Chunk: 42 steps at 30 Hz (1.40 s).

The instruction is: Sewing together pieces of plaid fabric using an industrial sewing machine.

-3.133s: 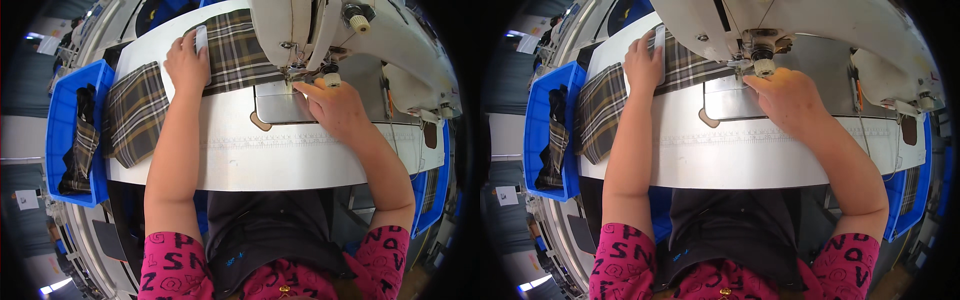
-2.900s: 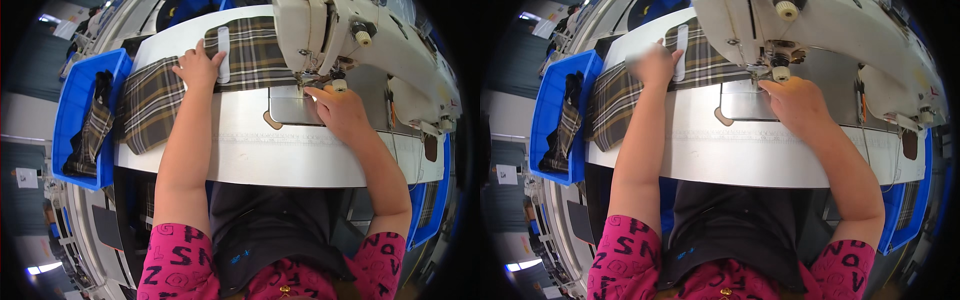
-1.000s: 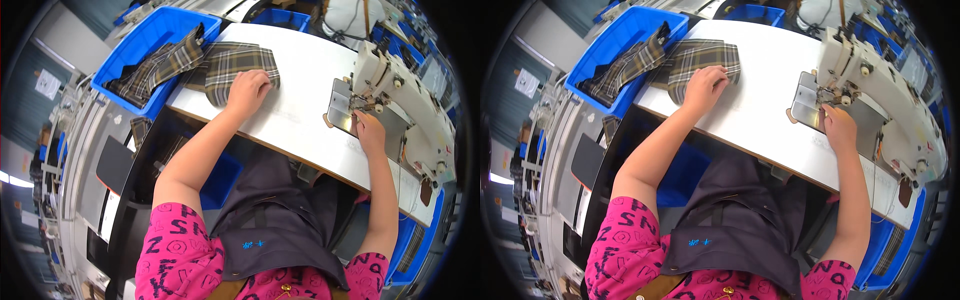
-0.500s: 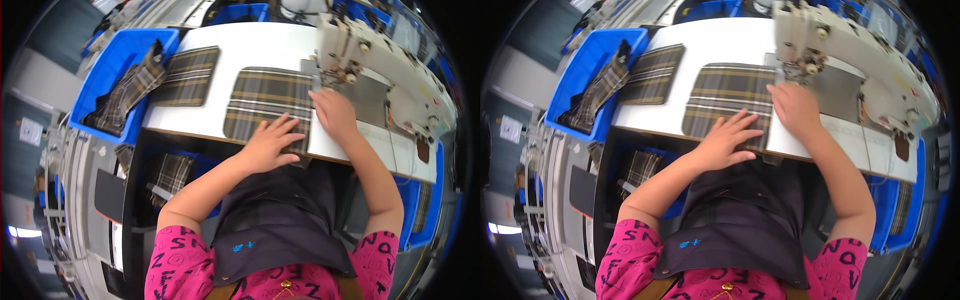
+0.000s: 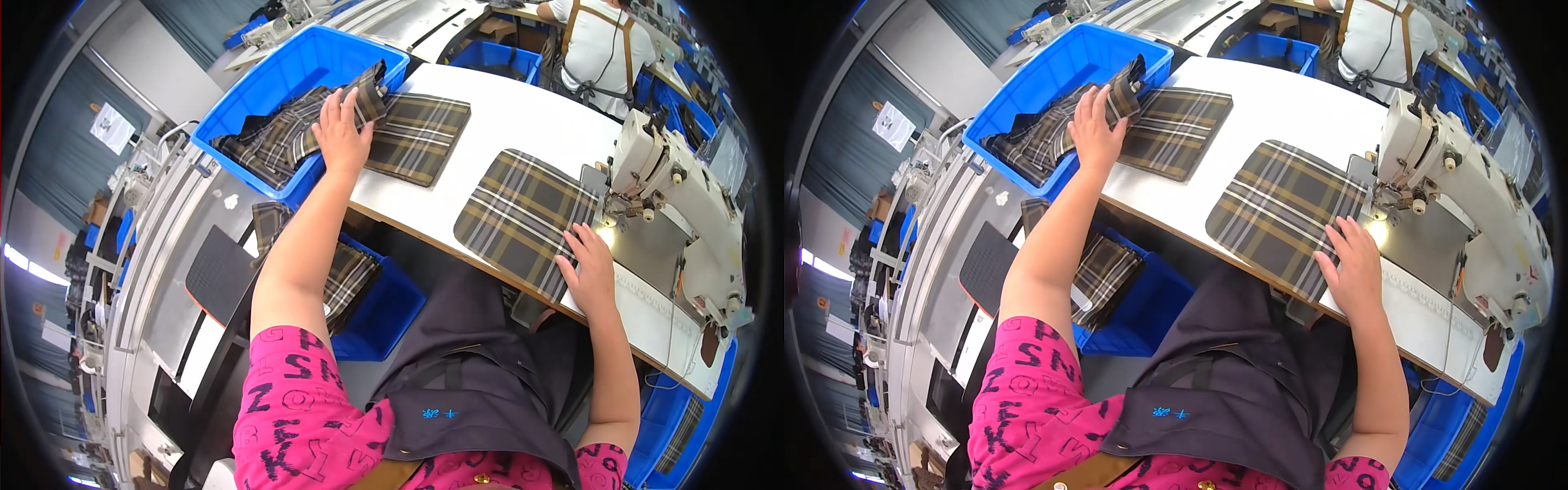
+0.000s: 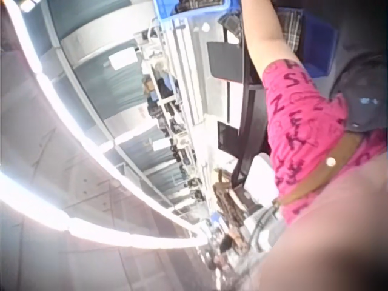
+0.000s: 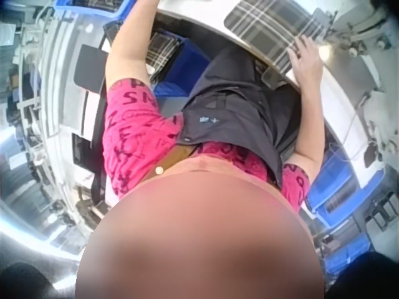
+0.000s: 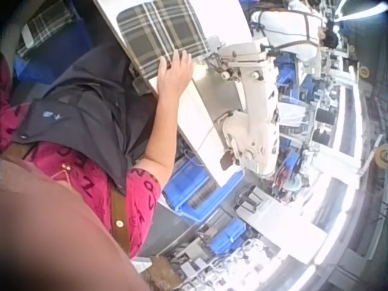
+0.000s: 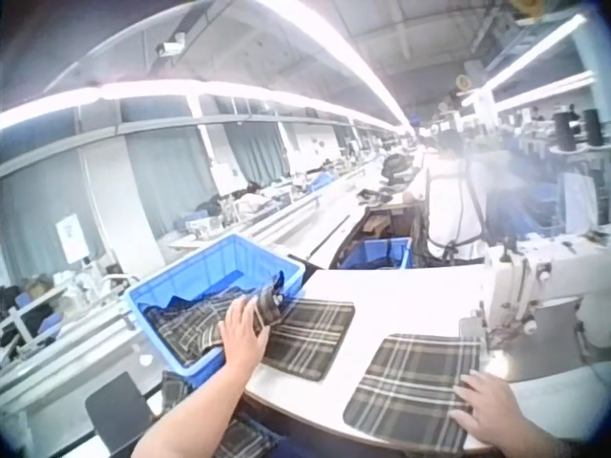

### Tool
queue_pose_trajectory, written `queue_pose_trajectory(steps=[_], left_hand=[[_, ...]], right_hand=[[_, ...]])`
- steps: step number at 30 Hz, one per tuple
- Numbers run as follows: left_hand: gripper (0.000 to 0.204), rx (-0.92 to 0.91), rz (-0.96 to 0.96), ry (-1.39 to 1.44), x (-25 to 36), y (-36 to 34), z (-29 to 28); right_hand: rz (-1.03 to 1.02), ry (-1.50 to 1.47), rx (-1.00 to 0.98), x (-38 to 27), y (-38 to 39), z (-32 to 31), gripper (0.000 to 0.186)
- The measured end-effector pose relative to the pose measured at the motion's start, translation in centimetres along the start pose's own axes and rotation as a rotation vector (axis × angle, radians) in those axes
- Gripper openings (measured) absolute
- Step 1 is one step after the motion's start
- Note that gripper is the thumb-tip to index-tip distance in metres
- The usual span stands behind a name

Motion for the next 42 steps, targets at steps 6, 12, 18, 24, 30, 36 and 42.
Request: queue_pose_trajectory(steps=[6,12,18,24,30,36,42], left_hand=[[0.071,-0.147,-0.044,0.0,-2.7,0.2,2.3],[0.045,-0.146,-0.033,0.076,-4.1,-0.1,2.2],[0.021,0.062,-0.291,0.362,-7.0,-2.9,0.3],[0.027,0.242,-0.137,0.444,-6.7,-12.3,-7.7],[0.025,0.323,0.137,0.256,0.9,-15.0,-13.8],[0.022,0.199,0.122,0.262,4.0,-13.1,-9.1],[0.026,0.101,0.081,0.361,7.6,-12.2,-5.3]], right_hand=[[0.001,0.042,0.004,-0.2,0.0,0.0,0.044],[-0.004,0.051,0.018,-0.1,0.1,0.1,0.044],[-0.006,0.017,0.022,-0.4,0.1,0.2,0.043],[0.004,0.014,0.034,-0.3,0.3,-0.1,0.042],[-0.069,0.041,0.076,-1.2,0.2,-0.8,0.043],[-0.163,0.008,0.107,-5.2,-1.9,-1.6,0.05],[-0.35,-0.165,0.008,-14.4,-7.2,3.3,0.064]])
Point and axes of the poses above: each hand's wrist, its own y-axis away from the middle knuckle, its own z-axis out of the palm, x = y × z, the point moved 7 cm from there along -y, towards the middle knuckle, and after that the axes turned 6 degrees about z, right-handed, at the moved point
